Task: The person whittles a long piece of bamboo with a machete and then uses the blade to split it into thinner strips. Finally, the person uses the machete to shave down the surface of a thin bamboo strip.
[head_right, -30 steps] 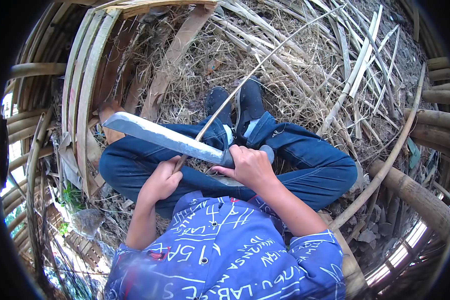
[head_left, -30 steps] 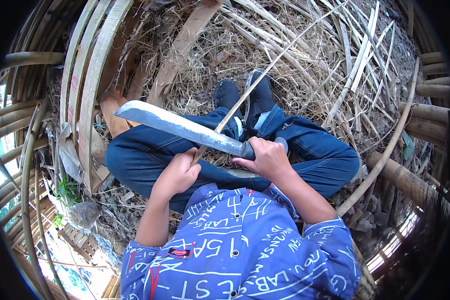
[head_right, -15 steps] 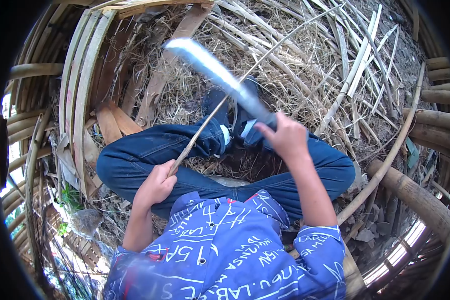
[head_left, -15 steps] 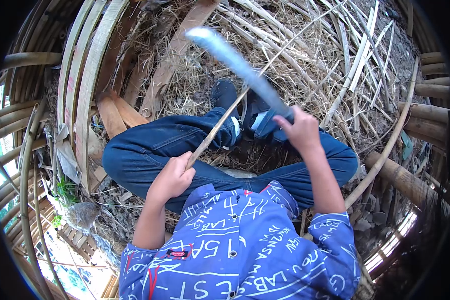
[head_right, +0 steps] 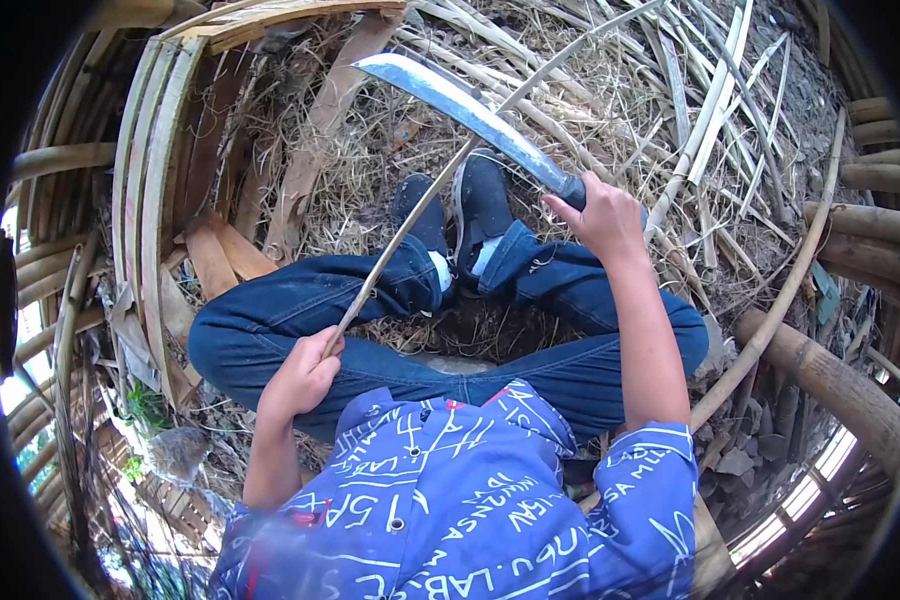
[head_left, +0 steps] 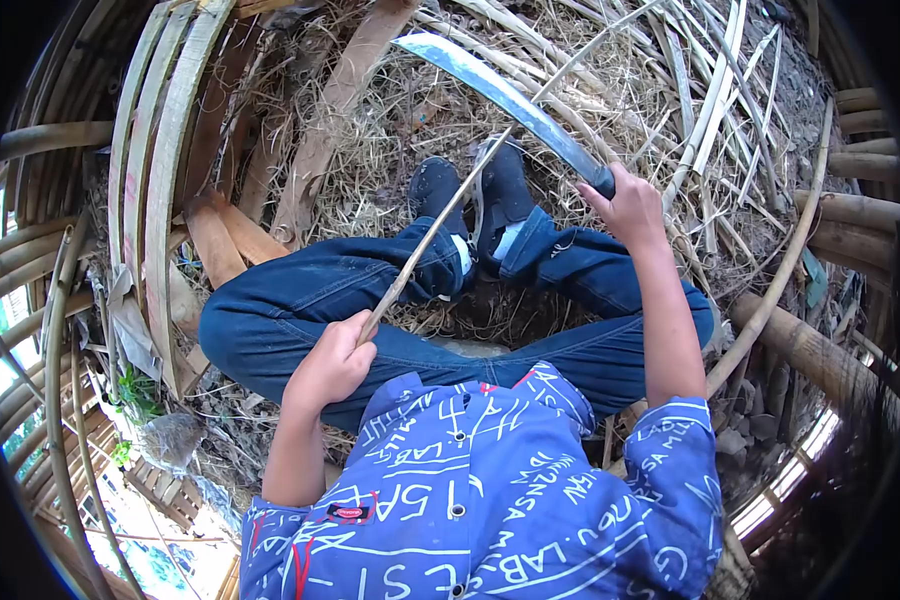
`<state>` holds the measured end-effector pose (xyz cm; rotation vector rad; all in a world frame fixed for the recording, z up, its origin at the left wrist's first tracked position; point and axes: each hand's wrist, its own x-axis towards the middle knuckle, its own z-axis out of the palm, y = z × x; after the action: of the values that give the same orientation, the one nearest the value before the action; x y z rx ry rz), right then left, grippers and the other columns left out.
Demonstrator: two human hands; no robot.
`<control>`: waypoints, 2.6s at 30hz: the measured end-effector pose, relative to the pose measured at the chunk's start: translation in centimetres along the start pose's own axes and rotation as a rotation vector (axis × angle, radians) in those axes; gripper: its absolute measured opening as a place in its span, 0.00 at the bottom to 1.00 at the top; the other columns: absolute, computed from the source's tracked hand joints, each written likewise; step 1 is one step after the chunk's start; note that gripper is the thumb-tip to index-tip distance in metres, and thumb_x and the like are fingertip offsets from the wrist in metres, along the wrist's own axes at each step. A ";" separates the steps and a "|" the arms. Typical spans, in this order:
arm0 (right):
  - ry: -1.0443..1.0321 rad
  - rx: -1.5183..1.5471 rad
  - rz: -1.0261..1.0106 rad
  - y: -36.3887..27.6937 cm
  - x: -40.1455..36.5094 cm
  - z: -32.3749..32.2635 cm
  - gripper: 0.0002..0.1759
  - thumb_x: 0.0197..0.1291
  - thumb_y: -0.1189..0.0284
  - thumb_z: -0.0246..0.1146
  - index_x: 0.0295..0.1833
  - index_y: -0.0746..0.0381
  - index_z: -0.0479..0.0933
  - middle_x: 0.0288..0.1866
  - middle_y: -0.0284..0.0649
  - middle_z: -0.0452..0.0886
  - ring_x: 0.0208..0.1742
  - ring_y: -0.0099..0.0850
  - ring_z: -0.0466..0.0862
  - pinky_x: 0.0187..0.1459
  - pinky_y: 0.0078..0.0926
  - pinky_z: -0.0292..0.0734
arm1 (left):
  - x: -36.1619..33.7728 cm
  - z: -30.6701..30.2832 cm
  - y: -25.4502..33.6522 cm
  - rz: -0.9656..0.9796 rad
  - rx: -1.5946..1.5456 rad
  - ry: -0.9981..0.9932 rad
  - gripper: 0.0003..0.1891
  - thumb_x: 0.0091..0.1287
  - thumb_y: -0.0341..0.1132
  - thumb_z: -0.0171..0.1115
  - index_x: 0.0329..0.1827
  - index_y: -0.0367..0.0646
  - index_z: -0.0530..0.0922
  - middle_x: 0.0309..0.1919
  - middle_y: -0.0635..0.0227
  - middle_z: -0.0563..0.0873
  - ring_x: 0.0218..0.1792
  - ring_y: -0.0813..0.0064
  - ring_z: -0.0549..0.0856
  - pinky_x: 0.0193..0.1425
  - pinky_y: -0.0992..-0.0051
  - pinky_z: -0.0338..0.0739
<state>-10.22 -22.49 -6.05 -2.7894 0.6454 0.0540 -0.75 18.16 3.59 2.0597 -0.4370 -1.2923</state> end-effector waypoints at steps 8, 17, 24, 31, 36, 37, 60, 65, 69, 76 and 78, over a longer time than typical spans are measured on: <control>-0.002 0.143 0.145 2.2 1.8 -0.3 0.35 0.59 0.37 0.60 0.37 0.63 0.79 0.27 0.51 0.84 0.32 0.51 0.86 0.35 0.46 0.80 | -0.5 -0.3 -0.1 -0.007 0.003 -0.014 0.05 0.56 0.25 0.48 0.34 0.33 0.67 0.23 0.60 0.69 0.27 0.69 0.67 0.33 0.67 0.67; -0.111 0.239 0.261 4.3 0.7 -3.0 0.33 0.61 0.40 0.61 0.41 0.63 0.82 0.26 0.52 0.84 0.32 0.49 0.86 0.38 0.46 0.79 | -0.5 0.0 0.4 0.003 0.008 0.002 0.05 0.56 0.25 0.50 0.33 0.32 0.67 0.21 0.50 0.71 0.23 0.60 0.69 0.32 0.63 0.68; -0.120 0.286 0.006 -2.7 -1.7 -1.3 0.34 0.57 0.38 0.64 0.36 0.64 0.79 0.28 0.54 0.83 0.34 0.52 0.86 0.38 0.46 0.79 | -0.7 0.0 0.6 -0.033 0.022 0.009 0.06 0.56 0.24 0.50 0.35 0.31 0.68 0.22 0.51 0.72 0.24 0.61 0.71 0.33 0.64 0.69; -0.145 0.188 0.019 -0.3 1.1 -2.0 0.37 0.58 0.36 0.60 0.33 0.66 0.77 0.29 0.55 0.83 0.35 0.54 0.85 0.39 0.49 0.78 | -0.9 0.2 0.7 -0.002 0.062 0.033 0.06 0.57 0.24 0.50 0.36 0.31 0.69 0.23 0.45 0.73 0.24 0.51 0.71 0.34 0.62 0.70; -0.122 0.126 0.054 0.9 2.5 -2.4 0.38 0.58 0.35 0.59 0.40 0.65 0.80 0.29 0.53 0.84 0.36 0.51 0.86 0.41 0.49 0.79 | -1.2 0.2 0.7 -0.005 0.068 0.038 0.07 0.57 0.25 0.50 0.37 0.30 0.69 0.25 0.42 0.74 0.27 0.42 0.72 0.35 0.59 0.71; -0.153 0.167 0.129 1.4 2.8 -2.7 0.38 0.59 0.35 0.59 0.41 0.65 0.80 0.29 0.52 0.84 0.36 0.50 0.86 0.41 0.48 0.80 | -1.3 0.2 0.7 0.007 0.084 0.043 0.07 0.57 0.25 0.51 0.37 0.30 0.69 0.25 0.41 0.75 0.28 0.39 0.73 0.36 0.59 0.71; -0.075 0.082 0.080 5.4 5.5 -1.5 0.37 0.58 0.35 0.60 0.40 0.64 0.79 0.33 0.56 0.84 0.39 0.54 0.86 0.42 0.49 0.79 | -1.5 -0.6 0.4 -0.015 0.026 -0.025 0.06 0.56 0.24 0.49 0.34 0.30 0.67 0.23 0.47 0.73 0.25 0.52 0.71 0.34 0.61 0.69; -0.150 0.063 0.079 4.3 4.9 -2.9 0.38 0.58 0.34 0.59 0.39 0.64 0.80 0.30 0.54 0.84 0.36 0.51 0.86 0.42 0.48 0.80 | -1.6 -0.5 0.8 -0.043 0.058 -0.043 0.06 0.56 0.24 0.49 0.34 0.30 0.67 0.24 0.45 0.73 0.25 0.49 0.72 0.34 0.60 0.69; -0.097 0.153 0.263 6.6 6.9 -3.0 0.36 0.60 0.37 0.59 0.39 0.65 0.81 0.30 0.54 0.84 0.36 0.48 0.87 0.42 0.46 0.79 | -1.8 -0.2 0.6 -0.028 0.038 -0.021 0.06 0.54 0.26 0.49 0.33 0.33 0.66 0.21 0.61 0.67 0.24 0.70 0.66 0.30 0.67 0.64; -0.069 0.021 0.064 4.9 6.1 -2.9 0.37 0.61 0.36 0.58 0.40 0.65 0.81 0.33 0.56 0.85 0.41 0.52 0.87 0.45 0.46 0.80 | -1.8 -0.4 0.1 -0.038 0.012 -0.033 0.05 0.54 0.26 0.47 0.32 0.35 0.66 0.21 0.63 0.66 0.25 0.72 0.66 0.30 0.68 0.64; -0.105 0.068 0.207 5.7 6.7 -2.7 0.38 0.61 0.36 0.58 0.40 0.65 0.81 0.35 0.56 0.85 0.42 0.52 0.87 0.46 0.47 0.80 | -2.2 -0.5 0.1 -0.047 0.006 -0.039 0.05 0.55 0.25 0.48 0.33 0.33 0.67 0.21 0.57 0.69 0.24 0.66 0.67 0.31 0.66 0.66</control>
<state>-6.76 -30.95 -5.55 -2.6248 0.8881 0.2147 -1.32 19.53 5.26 2.0643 -0.4123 -1.3623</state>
